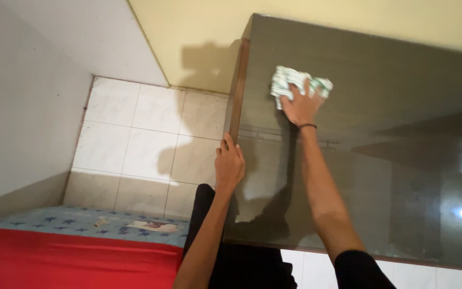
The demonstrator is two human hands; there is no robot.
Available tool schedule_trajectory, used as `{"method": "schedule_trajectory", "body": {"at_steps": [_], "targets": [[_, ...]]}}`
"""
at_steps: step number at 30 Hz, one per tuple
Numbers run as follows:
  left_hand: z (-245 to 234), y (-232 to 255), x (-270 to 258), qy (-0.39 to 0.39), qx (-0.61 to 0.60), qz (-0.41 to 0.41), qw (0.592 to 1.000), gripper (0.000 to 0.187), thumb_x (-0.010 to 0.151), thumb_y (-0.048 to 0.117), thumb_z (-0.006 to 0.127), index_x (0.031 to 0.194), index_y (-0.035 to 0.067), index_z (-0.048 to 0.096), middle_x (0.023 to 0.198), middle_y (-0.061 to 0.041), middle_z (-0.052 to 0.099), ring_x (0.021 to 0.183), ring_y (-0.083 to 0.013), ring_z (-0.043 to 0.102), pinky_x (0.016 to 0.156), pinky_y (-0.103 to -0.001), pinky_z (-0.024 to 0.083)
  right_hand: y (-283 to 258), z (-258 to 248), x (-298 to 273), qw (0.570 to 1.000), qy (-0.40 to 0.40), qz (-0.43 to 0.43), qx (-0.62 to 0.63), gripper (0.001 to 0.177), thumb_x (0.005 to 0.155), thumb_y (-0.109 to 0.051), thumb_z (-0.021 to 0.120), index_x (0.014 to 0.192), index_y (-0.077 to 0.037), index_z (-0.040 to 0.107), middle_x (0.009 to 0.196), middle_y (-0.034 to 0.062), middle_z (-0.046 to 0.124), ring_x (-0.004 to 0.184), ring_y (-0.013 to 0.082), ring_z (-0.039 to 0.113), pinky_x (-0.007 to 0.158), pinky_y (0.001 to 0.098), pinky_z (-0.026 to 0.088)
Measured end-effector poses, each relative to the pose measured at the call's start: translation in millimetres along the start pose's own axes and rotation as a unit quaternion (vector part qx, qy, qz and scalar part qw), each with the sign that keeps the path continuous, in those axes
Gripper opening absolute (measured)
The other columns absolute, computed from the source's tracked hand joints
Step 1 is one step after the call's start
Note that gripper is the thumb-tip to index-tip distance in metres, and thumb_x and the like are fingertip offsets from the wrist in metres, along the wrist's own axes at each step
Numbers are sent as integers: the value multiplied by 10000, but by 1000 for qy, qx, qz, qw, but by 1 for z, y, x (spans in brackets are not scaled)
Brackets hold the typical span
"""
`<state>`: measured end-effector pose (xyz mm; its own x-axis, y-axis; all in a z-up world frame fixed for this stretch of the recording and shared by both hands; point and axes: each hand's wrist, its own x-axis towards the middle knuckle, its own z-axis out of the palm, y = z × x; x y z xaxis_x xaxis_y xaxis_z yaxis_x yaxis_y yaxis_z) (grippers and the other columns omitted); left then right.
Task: The person wipes the surface of a dark brown cabinet with a white cloth. They move around the cabinet to clean different sections, including the top, sides, and front, using both hands to apply pressure.
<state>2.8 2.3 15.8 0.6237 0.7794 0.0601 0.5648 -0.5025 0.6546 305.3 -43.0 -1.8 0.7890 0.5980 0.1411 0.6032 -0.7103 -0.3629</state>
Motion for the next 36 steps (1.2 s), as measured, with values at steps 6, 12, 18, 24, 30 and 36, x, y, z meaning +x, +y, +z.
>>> {"method": "schedule_trajectory", "body": {"at_steps": [6,12,18,24,30,36], "targets": [[2,-1,0,-5,-15,-15,1000,573,1027,223,471,1506,-39,296,1358,-309,527,1071,-514,573,865,-577,522,-99,52,-29,965,51,-139,215,323,781,-164,748,1100,-131,784,1226,241,660,1209,422,554,1052,495,460],[-1,-4,-2,-16,-53,-14,998,559,1046,228,458,1510,-33,291,1363,-312,516,1072,-523,560,875,-586,503,-75,35,-70,969,103,-123,188,166,786,-67,751,951,-82,735,1083,185,704,1067,370,576,945,485,490],[-1,-4,-2,7,-45,-2,999,557,1046,242,456,1503,-44,315,1339,-318,536,1073,-521,561,889,-574,502,-9,4,-38,986,152,-59,30,448,806,-266,753,1230,-126,711,1364,220,575,1242,476,472,1026,608,368],[4,-6,-1,6,17,4,1000,605,1082,329,456,1507,-75,308,1323,-320,551,1131,-503,567,948,-538,493,8,8,23,996,90,14,4,640,862,-528,645,1403,-188,633,1611,238,331,1422,595,216,1137,751,100],[-1,2,4,-32,26,-21,999,633,1063,340,445,1520,-69,286,1358,-319,532,1136,-495,561,951,-526,488,-39,43,99,991,76,-107,-15,589,866,-520,660,1361,-201,663,1532,285,391,1385,590,234,1088,753,85],[-2,0,3,-23,-1,-17,1000,628,1063,304,448,1539,-68,276,1351,-326,531,1149,-516,544,957,-536,483,-133,48,53,972,79,-187,122,367,735,-245,781,1092,-160,767,1268,189,631,1179,456,503,1023,560,412]]}}
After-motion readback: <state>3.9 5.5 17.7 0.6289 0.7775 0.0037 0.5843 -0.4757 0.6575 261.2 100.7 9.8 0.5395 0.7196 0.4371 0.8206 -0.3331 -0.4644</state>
